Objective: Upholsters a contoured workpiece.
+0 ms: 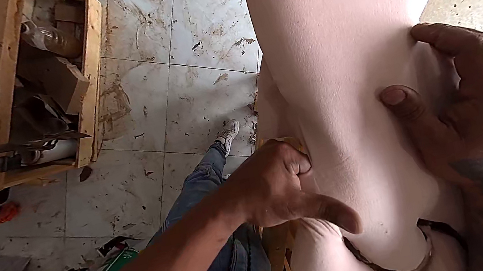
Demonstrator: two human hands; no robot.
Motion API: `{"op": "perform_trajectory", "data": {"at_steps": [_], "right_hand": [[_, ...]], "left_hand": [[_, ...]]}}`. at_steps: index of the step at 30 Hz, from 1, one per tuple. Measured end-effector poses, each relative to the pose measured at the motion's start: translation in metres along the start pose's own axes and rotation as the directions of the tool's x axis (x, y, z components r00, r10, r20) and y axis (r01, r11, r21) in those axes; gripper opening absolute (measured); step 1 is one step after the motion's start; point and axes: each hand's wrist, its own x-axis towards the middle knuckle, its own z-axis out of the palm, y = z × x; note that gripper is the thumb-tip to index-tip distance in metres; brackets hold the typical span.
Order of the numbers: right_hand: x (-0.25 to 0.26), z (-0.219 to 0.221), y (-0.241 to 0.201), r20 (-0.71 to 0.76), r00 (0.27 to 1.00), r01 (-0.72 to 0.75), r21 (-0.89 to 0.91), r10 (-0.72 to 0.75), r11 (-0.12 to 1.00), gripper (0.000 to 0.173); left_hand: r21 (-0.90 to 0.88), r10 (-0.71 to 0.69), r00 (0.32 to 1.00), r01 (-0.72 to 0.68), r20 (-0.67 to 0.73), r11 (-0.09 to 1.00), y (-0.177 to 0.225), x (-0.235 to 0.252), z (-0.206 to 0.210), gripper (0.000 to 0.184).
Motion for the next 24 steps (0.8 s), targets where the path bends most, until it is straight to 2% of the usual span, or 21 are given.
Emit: {"op": "perform_trajectory", "data": {"at_steps": [2,3,5,8,10,15,21,24], "right_hand": [[0.000,0.000,-0.001,-0.004,1.000,0.000,0.005,0.000,1.000,0.070],[0.000,0.000,-0.001,-0.002,1.000,-0.003,0.007,0.003,1.000,0.069],[0.000,0.000,-0.002,-0.002,1.000,-0.007,0.010,0.007,1.000,0.069],[-0.001,-0.001,-0.001,0.013,1.000,-0.009,0.018,0.009,1.000,0.070],[-0.002,0.002,0.003,0.014,1.000,-0.006,0.032,0.005,0.999,0.071],[-0.007,0.010,0.015,0.021,1.000,-0.018,0.051,0.017,0.999,0.076],[-0.008,0.009,0.018,0.022,0.999,-0.032,0.048,0.031,0.998,0.079],[-0.006,0.008,0.016,0.026,0.999,-0.034,0.053,0.032,0.998,0.078]], "left_hand": [[0.032,0.078,0.997,-0.079,0.029,0.996,0.002,0.001,-0.006,0.043],[0.024,0.153,0.988,-0.152,-0.008,0.988,0.003,0.003,-0.004,0.042],[-0.048,0.279,0.947,-0.290,-0.156,0.956,0.003,0.009,0.009,0.038],[-0.069,0.383,0.839,-0.440,-0.386,0.895,-0.004,0.019,0.029,0.031],[-0.040,0.395,0.793,-0.465,-0.464,0.885,-0.010,0.022,0.032,0.029],[-0.038,0.383,0.770,-0.465,-0.511,0.885,-0.028,0.023,0.030,0.028],[-0.250,0.296,0.798,-0.477,-0.526,0.843,-0.047,0.025,0.044,0.034],[-0.282,0.268,0.808,-0.462,-0.524,0.841,-0.054,0.024,0.048,0.040]]}}
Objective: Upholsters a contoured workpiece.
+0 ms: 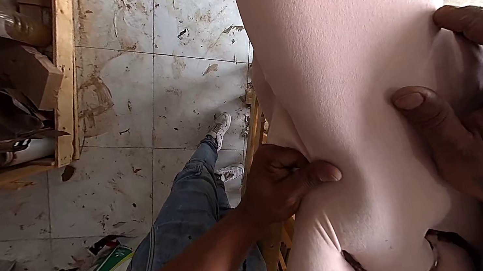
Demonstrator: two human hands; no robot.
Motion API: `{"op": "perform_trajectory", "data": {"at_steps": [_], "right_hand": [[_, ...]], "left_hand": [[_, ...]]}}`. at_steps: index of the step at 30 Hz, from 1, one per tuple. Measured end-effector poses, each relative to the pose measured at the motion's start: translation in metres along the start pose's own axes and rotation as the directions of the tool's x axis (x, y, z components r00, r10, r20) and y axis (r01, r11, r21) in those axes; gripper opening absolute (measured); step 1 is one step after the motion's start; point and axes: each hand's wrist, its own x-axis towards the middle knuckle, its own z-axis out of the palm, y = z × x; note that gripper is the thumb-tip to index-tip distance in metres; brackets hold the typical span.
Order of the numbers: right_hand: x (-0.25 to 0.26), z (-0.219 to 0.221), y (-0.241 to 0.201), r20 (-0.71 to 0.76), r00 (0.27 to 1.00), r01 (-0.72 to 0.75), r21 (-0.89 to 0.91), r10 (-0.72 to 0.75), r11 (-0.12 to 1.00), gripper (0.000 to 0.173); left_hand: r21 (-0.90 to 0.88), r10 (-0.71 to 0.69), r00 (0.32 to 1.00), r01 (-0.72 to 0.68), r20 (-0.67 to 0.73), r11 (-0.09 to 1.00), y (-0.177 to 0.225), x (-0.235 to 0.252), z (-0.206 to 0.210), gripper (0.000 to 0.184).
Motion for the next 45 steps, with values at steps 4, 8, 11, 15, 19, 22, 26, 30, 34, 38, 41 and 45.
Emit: {"op": "perform_trajectory", "data": {"at_steps": [4,8,11,15,19,22,26,30,34,38,41,45], "right_hand": [[0.004,-0.009,-0.005,0.021,0.998,0.066,-0.004,-0.066,0.998,0.082],[-0.013,-0.026,-0.029,0.146,0.968,0.203,0.036,-0.206,0.978,0.102],[-0.046,-0.024,-0.045,0.231,0.949,0.230,-0.047,-0.213,0.972,0.120],[-0.061,-0.018,-0.052,0.239,0.960,0.173,-0.094,-0.147,0.980,0.129],[-0.060,-0.010,-0.062,0.191,0.977,0.119,-0.139,-0.091,0.983,0.130],[-0.061,-0.006,-0.064,0.161,0.985,0.085,-0.137,-0.063,0.987,0.128],[-0.060,-0.004,-0.066,0.144,0.988,0.071,-0.120,-0.053,0.990,0.127],[-0.060,-0.002,-0.064,0.115,0.991,0.075,-0.112,-0.062,0.991,0.127],[-0.062,0.000,-0.057,0.105,0.992,0.077,-0.106,-0.066,0.991,0.126],[-0.066,-0.005,-0.048,0.106,0.992,0.065,0.007,-0.066,0.998,0.098],[-0.072,-0.001,-0.036,0.057,0.996,0.058,0.080,-0.063,0.995,0.071],[-0.077,-0.001,-0.032,0.049,0.998,0.035,0.063,-0.039,0.997,0.063]], "left_hand": [[-0.024,-0.004,1.000,0.004,0.002,1.000,-0.005,0.000,0.000,0.045],[0.003,-0.066,0.997,0.066,-0.026,0.998,-0.003,0.001,0.003,0.050],[0.025,-0.149,0.988,0.150,-0.045,0.988,0.003,0.002,0.002,0.049],[0.000,-0.198,0.979,0.198,-0.057,0.980,0.010,0.002,0.001,0.043],[-0.067,-0.228,0.973,0.225,-0.042,0.972,0.017,0.004,-0.002,0.031],[-0.086,-0.285,0.958,0.284,-0.004,0.955,0.024,0.005,-0.004,0.033],[-0.026,-0.414,0.882,0.431,0.225,0.902,0.033,-0.005,-0.022,0.044],[0.327,-0.592,0.737,0.500,0.326,0.802,0.058,0.001,-0.030,0.048],[0.591,-0.538,0.727,0.226,0.427,0.774,0.072,0.021,-0.037,0.040],[0.225,-0.353,0.759,0.273,0.547,0.935,0.064,0.023,-0.037,0.023],[-0.041,-0.280,0.810,0.350,0.515,0.936,0.048,0.015,-0.033,0.009],[-0.123,-0.222,0.873,0.302,0.433,0.945,0.031,0.009,-0.032,0.005]]}}
